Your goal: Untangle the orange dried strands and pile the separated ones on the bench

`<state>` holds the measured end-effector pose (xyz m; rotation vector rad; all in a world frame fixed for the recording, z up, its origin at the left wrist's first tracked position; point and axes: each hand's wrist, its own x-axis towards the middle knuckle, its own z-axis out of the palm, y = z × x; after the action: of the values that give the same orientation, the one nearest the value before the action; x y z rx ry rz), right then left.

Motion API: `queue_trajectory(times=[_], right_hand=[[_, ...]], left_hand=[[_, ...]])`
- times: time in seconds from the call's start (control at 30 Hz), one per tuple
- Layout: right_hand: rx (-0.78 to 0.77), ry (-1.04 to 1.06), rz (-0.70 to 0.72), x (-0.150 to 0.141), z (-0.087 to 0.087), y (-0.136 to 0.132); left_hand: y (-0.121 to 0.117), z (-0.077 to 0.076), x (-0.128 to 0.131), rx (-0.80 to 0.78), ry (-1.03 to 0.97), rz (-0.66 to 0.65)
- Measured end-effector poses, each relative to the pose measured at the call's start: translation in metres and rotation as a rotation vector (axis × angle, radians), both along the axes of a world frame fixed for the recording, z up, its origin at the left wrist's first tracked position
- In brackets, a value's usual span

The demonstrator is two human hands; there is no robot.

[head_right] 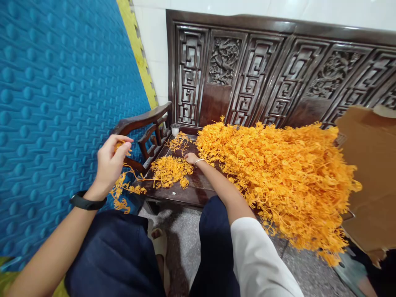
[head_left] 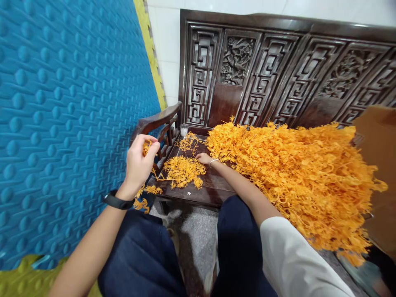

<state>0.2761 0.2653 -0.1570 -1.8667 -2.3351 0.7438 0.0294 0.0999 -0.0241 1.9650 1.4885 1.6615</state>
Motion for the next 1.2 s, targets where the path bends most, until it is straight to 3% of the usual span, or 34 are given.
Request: queue_trajectory(times=[0.13,0.23,0.33,0.43,0.53,0.57,0.67,0.77,0.83,0.9,1.0,1.1,1.2], right_hand=[[-0.034,-0.019,0.045,-0.002,0.003,-0.009],[0.006,-0.016,0.072,-0.003,0.010,-0.019],[0.140,0.024,0.074,-0.008,0.026,-0.033],[0.253,0.116,0.123,-0.020,0.053,-0.052],[0.255,0.281,0.215,-0.036,0.085,-0.077],[0.214,0.475,0.246,-0.041,0.094,-0.087],[0.113,0.858,0.329,-0.053,0.115,-0.113],[0.026,0.971,0.365,-0.059,0.117,-0.129],[-0.029,0.988,0.368,-0.062,0.112,-0.132],[-0.059,0.990,0.345,-0.064,0.105,-0.131],[-0.071,1.011,0.260,-0.064,0.098,-0.128],[-0.083,1.101,0.133,-0.060,0.097,-0.125],[-0.162,1.163,0.062,-0.056,0.093,-0.124]], left_hand=[[0.000,0.006,-0.003,0.076,-0.001,-0.044],[0.000,0.009,-0.006,0.124,-0.039,0.014],[0.001,0.010,-0.006,0.134,-0.035,0.058],[0.004,0.007,-0.005,0.132,0.072,0.022],[0.003,0.007,-0.004,0.160,0.212,-0.038],[0.000,0.010,-0.005,0.200,0.251,-0.022],[-0.019,0.027,-0.016,0.406,0.316,0.166],[-0.043,0.052,-0.031,0.526,0.368,0.319],[-0.052,0.063,-0.036,0.472,0.496,0.359],[-0.048,0.066,-0.034,0.364,0.613,0.320],[-0.022,0.047,-0.019,0.223,0.667,0.049],[0.009,0.011,-0.003,0.065,0.498,-0.320],[0.030,-0.026,0.002,-0.056,0.365,-0.422]])
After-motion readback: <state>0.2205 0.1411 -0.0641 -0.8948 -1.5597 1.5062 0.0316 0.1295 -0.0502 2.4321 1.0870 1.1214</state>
